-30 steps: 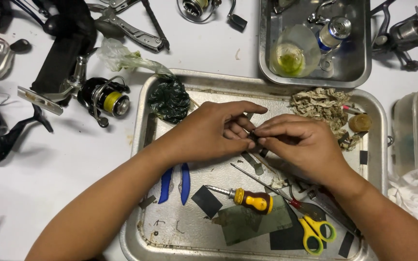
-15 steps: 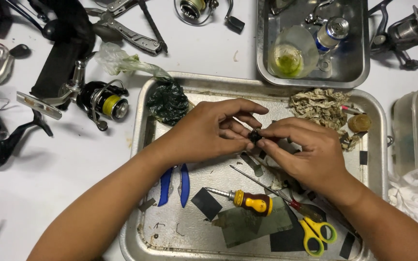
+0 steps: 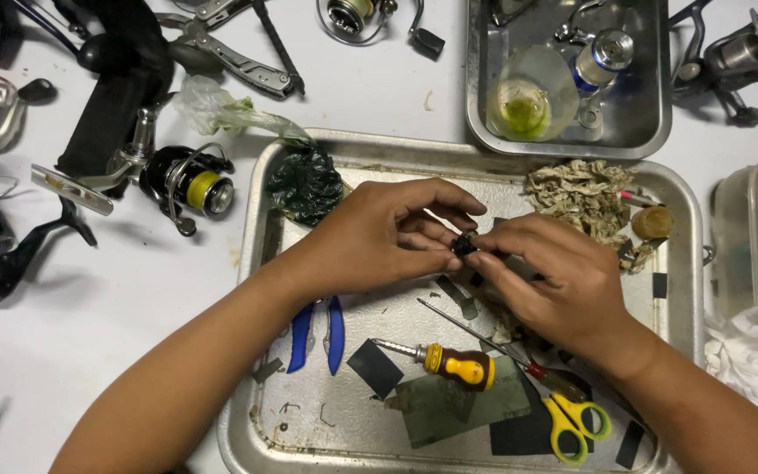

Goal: Disassembling, cleaning, and repairing internal components of a fishing reel using various tools on a workbench.

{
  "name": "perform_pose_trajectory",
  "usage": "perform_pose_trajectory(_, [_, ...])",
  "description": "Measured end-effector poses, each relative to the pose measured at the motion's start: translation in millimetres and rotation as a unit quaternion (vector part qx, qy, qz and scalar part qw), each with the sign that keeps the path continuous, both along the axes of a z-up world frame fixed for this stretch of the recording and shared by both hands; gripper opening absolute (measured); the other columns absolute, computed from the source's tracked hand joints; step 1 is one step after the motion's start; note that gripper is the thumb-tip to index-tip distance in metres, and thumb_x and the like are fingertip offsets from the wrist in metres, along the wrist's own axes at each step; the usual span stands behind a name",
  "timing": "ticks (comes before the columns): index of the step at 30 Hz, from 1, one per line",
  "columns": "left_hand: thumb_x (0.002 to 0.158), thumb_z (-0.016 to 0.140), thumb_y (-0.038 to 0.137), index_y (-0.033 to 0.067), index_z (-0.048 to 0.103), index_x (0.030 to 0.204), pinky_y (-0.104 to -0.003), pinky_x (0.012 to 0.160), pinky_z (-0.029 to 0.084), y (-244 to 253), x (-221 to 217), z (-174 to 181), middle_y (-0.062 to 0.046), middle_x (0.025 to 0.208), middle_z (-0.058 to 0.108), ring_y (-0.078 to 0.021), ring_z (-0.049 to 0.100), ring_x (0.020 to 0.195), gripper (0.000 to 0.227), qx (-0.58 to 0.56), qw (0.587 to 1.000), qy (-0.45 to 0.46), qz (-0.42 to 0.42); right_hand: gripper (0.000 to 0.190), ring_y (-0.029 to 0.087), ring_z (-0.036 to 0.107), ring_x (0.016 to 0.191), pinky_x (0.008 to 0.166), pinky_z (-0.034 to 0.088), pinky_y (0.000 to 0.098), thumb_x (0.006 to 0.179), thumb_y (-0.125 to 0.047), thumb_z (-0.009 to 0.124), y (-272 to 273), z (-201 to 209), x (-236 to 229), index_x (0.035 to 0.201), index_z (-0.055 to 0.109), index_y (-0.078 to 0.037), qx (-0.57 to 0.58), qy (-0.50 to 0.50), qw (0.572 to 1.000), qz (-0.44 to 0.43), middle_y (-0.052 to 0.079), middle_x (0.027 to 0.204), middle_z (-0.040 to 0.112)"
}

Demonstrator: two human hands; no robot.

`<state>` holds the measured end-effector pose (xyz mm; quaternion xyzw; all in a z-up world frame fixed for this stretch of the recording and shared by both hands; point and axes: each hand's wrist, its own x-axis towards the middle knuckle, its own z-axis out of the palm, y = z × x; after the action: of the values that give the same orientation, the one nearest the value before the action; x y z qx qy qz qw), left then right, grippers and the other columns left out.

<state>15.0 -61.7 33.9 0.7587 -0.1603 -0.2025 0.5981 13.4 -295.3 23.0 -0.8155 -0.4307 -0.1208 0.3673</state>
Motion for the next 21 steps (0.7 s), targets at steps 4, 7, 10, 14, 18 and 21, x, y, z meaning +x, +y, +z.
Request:
perform_pose_trajectory(4, [0.081,0.082,0.012,0.0168,0.067,0.126,-0.026,0.093,0.068,-0.6,0.5,0.6,-0.003,0.126,0.075,-0.0132,0.078,0.102,0.048,0.0,1.0,-0.007,0.003,0.011,0.027,0.069,0.075,0.069,0.057,0.034,0.09,0.001,0.079,-0.1,-5.0,0.0,0.094,0.071,0.008,-0.001,-0.025,1.0,-0.001,0.02,0.087,0.072])
perform_pose_trajectory(7, [0.08,0.082,0.013,0.017,0.065,0.131,-0.026,0.093,0.068,0.5,1.1,-0.1,-0.006,0.125,0.077,-0.0127,0.079,0.103,0.054,-0.001,1.0,0.005,0.004,0.013,0.027,0.069,0.073,0.066,0.061,0.0324,0.089,0.003,0.081,-1.8,-8.9,0.4,0.094,0.071,0.009,-0.003,-0.048,0.999,0.006,0.021,0.084,0.072])
perform_pose_trajectory(10, [0.082,0.081,0.022,0.0199,0.068,0.127,-0.025,0.092,0.067,3.7,1.1,-3.3,-0.005,0.124,0.077,-0.0132,0.079,0.102,0.047,0.009,0.999,-0.044,0.002,0.012,0.03,0.069,0.075,0.07,0.059,0.0365,0.091,0.003,0.078,0.1,-4.3,0.1,0.096,0.07,0.01,-0.016,-0.053,0.998,-0.004,0.023,0.087,0.072])
perform_pose_trajectory(14, [0.088,0.082,0.013,0.0141,0.069,0.124,-0.026,0.096,0.067,8.1,1.0,-13.4,-0.01,0.122,0.075,-0.018,0.077,0.106,0.038,-0.057,0.989,-0.133,0.018,0.01,0.029,0.071,0.078,0.072,0.062,0.0333,0.096,0.003,0.079,2.1,0.6,3.1,0.099,0.072,0.01,-0.038,-0.067,0.997,-0.014,0.023,0.09,0.074])
perform_pose_trajectory(18, [0.088,0.084,0.003,0.0064,0.069,0.122,-0.025,0.097,0.067,7.8,2.1,-22.3,-0.012,0.119,0.075,-0.016,0.077,0.101,0.037,-0.183,0.972,-0.124,0.08,0.011,0.031,0.072,0.083,0.074,0.061,0.0367,0.103,0.003,0.077,13.0,15.8,10.4,0.106,0.073,0.013,-0.044,-0.028,0.998,-0.036,0.026,0.097,0.075])
perform_pose_trajectory(21, [0.092,0.082,0.002,0.0053,0.07,0.125,-0.025,0.098,0.065,8.6,9.4,-40.0,-0.009,0.123,0.073,-0.0124,0.071,0.108,0.036,-0.263,0.953,-0.101,0.114,0.01,0.03,0.07,0.087,0.077,0.054,0.0389,0.109,0.003,0.081,27.5,33.2,17.3,0.109,0.075,0.012,-0.043,-0.038,0.997,-0.048,0.023,0.101,0.076])
